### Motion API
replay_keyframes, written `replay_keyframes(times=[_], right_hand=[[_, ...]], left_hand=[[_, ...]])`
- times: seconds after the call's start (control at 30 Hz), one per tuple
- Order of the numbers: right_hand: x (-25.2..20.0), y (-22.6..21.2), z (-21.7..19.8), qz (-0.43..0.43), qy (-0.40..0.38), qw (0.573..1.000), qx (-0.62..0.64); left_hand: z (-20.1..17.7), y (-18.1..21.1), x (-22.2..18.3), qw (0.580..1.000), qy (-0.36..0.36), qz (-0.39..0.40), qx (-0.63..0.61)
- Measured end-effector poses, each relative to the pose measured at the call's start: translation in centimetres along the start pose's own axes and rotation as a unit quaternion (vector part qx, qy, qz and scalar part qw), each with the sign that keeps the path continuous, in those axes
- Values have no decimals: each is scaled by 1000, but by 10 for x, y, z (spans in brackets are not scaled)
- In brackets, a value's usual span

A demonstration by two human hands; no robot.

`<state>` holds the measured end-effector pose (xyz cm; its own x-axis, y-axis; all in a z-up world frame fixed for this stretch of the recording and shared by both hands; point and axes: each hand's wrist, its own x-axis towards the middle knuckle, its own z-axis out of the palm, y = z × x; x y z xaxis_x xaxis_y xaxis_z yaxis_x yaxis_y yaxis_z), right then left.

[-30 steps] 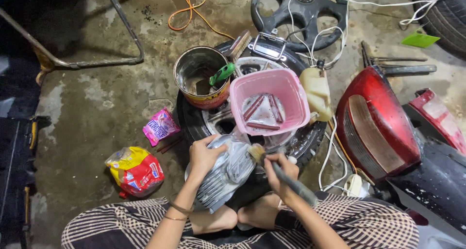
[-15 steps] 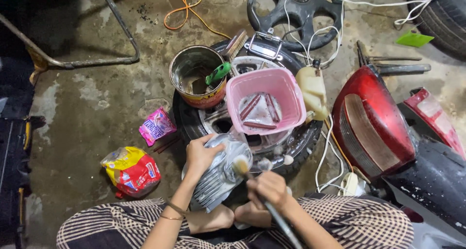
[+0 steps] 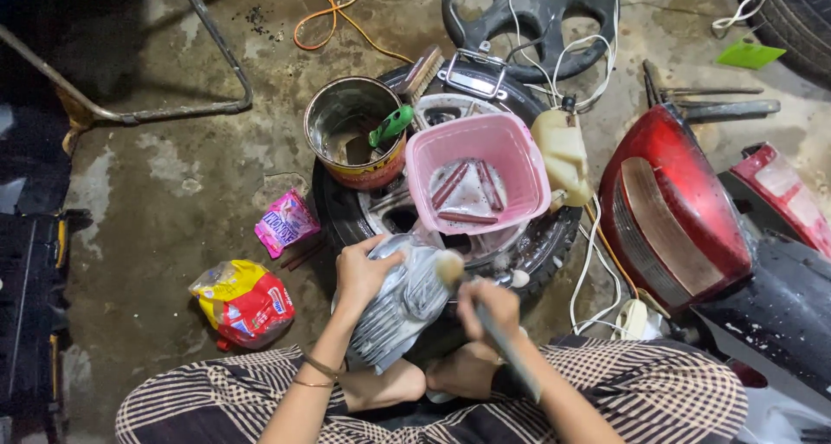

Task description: The person sits on the floor and scrubs a silver-colored metal part with a brush. They hold the part in their left hand and use the brush in their right hand to clean its surface. The person occasionally dips the brush into a pink container filled with water and other parts.

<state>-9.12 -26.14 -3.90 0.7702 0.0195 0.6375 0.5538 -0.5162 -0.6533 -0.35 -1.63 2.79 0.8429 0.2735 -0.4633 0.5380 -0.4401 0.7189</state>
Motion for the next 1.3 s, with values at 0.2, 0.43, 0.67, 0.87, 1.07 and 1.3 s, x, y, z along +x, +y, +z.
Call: replay_keyframes(times=[0.2,0.43,0.67,0.87,1.07,1.3], right_hand=[[31,-61,-24,-39,-44,998,10],[19,-18,-11,185,1,982,-41],[22,-38,-12,-148,-37,988,19],[24,-26,-17,94,6,996,-2],[5,-17,-3,-8,6,1000,12],[15,-41,-10,-180,2,982,48]], left_hand=[[4,-10,6,1000,3,8,-7],[2,-7,3,1000,4,8,2],[4,-4,0,999,-5,25,32],[3,-6,4,1000,3,9,1],[0,-3,-1,1000,2,10,2],[8,-13,9,1000,0,0,14]])
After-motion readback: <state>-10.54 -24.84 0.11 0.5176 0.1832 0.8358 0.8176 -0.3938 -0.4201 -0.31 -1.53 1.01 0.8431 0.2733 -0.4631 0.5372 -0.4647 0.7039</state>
